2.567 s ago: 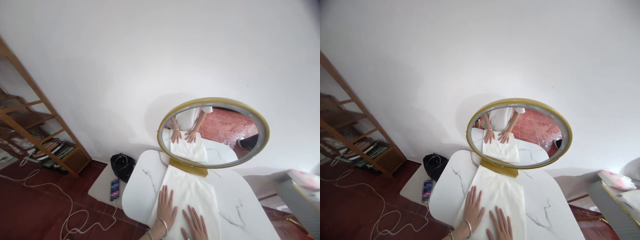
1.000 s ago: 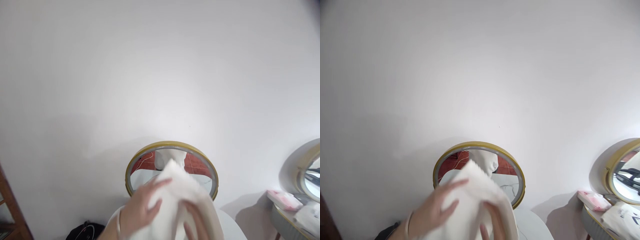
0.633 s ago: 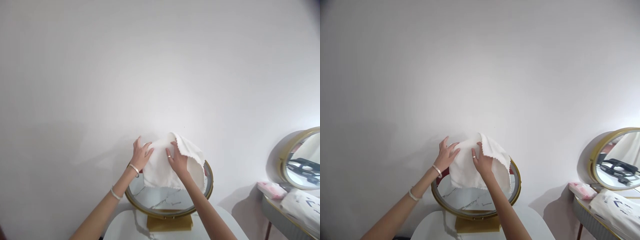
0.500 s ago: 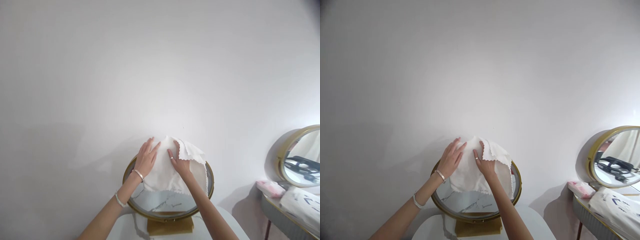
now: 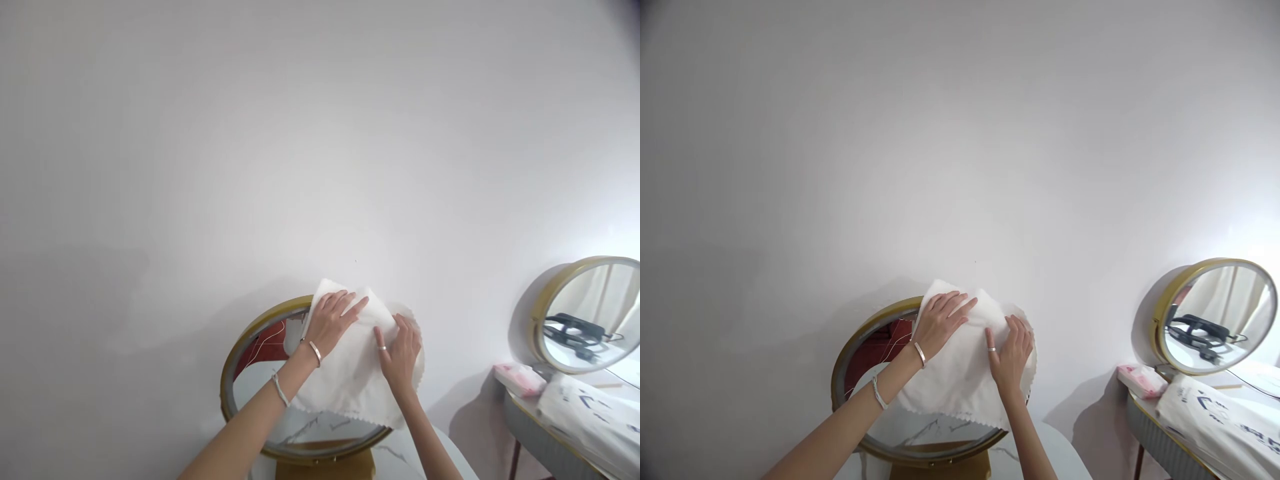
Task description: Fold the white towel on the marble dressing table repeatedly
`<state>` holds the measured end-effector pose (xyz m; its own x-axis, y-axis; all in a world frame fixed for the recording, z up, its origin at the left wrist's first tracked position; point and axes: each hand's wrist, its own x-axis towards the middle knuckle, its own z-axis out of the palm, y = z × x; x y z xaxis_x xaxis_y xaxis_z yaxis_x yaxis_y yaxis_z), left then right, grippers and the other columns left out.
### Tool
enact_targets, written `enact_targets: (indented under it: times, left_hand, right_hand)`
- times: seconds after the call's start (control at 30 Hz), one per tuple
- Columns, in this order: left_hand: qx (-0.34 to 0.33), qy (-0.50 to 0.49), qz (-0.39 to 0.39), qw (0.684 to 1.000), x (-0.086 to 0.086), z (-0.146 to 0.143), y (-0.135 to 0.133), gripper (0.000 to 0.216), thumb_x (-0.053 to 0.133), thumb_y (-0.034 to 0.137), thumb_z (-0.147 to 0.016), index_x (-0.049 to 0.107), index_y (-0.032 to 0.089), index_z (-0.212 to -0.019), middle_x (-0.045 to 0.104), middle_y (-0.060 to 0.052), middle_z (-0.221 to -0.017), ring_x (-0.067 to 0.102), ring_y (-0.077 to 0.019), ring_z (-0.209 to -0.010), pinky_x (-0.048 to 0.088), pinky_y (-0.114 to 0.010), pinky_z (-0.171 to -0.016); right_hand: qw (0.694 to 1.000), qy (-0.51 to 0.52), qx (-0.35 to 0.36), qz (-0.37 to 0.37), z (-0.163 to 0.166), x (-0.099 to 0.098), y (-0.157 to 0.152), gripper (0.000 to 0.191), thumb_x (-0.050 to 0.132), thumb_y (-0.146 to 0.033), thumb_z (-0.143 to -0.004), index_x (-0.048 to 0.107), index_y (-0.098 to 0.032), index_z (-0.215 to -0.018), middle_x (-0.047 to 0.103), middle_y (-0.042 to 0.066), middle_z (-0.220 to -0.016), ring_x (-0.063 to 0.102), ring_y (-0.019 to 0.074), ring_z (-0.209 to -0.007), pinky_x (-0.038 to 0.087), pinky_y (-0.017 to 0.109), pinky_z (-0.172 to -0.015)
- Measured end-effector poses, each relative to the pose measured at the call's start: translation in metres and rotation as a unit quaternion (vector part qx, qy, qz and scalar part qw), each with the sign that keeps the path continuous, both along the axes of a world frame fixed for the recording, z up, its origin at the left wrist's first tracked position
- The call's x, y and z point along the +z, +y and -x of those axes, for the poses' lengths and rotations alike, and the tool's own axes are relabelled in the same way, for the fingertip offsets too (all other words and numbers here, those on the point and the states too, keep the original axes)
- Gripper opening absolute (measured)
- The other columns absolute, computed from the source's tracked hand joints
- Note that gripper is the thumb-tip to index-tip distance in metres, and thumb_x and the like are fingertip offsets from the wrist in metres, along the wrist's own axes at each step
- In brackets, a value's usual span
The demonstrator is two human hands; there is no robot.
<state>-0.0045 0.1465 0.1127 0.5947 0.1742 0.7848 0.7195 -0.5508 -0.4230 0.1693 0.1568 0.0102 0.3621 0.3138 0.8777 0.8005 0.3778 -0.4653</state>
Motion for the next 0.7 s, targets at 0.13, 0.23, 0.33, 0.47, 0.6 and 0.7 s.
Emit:
enact_targets:
  times: [0.13,0.23,0.33,0.47,0.6,0.7]
  left_hand:
    - [0.001,-0.051,-0.010,0.999,0.003,0.008,0.000,0.028,0.047,0.014,-0.094,0.062,0.026,-0.115,0.070,0.000,-0.114,0.060,-0.0184,-0.111,0.047,-0.038,-0.091]
    - [-0.016,-0.094,-0.022,0.995,0.005,0.025,-0.004,0.026,0.046,0.014,-0.094,0.068,0.024,-0.103,0.072,0.000,-0.106,0.063,-0.0177,-0.106,0.049,-0.036,-0.088]
    - [-0.023,-0.133,-0.028,0.990,0.007,0.047,-0.011,0.025,0.046,0.015,-0.094,0.068,0.023,-0.103,0.073,-0.001,-0.105,0.063,-0.0179,-0.106,0.050,-0.036,-0.088]
    - [-0.020,-0.185,-0.045,0.981,0.001,0.083,-0.020,0.023,0.050,0.015,-0.092,0.067,0.023,-0.105,0.073,-0.001,-0.101,0.064,-0.0182,-0.101,0.051,-0.035,-0.086]
    - [0.005,-0.257,-0.028,0.966,-0.018,0.120,-0.030,0.020,0.053,0.016,-0.091,0.065,0.022,-0.105,0.072,-0.003,-0.099,0.065,-0.0182,-0.098,0.051,-0.034,-0.087]
    - [0.050,-0.312,-0.027,0.948,-0.040,0.144,-0.042,0.018,0.053,0.015,-0.091,0.064,0.020,-0.103,0.070,-0.005,-0.097,0.064,-0.0182,-0.093,0.051,-0.034,-0.084]
  right_hand:
    - [0.998,0.045,0.032,0.042,0.002,0.003,0.000,0.052,0.032,-0.060,-0.093,0.051,-0.018,-0.118,0.062,0.012,-0.111,0.054,0.0287,-0.104,0.036,0.045,-0.092]
    - [0.998,0.044,0.028,0.035,0.010,0.011,-0.001,0.049,0.031,-0.057,-0.094,0.054,-0.018,-0.114,0.064,0.012,-0.106,0.055,0.0282,-0.101,0.037,0.043,-0.089]
    - [1.000,0.007,0.007,-0.003,0.024,0.026,-0.002,0.045,0.033,-0.052,-0.095,0.056,-0.018,-0.115,0.064,0.012,-0.110,0.054,0.0279,-0.103,0.036,0.043,-0.090]
    - [0.995,-0.076,-0.016,-0.058,0.051,0.052,-0.002,0.036,0.039,-0.042,-0.096,0.057,-0.019,-0.116,0.064,0.010,-0.109,0.052,0.0273,-0.103,0.035,0.044,-0.092]
    - [0.980,-0.172,-0.005,-0.103,0.085,0.073,-0.003,0.030,0.047,-0.037,-0.093,0.060,-0.020,-0.114,0.063,0.010,-0.110,0.052,0.0277,-0.105,0.033,0.047,-0.095]
    - [0.962,-0.238,0.025,-0.135,0.113,0.083,-0.005,0.031,0.049,-0.037,-0.092,0.060,-0.021,-0.117,0.063,0.010,-0.113,0.051,0.0288,-0.110,0.030,0.050,-0.100]
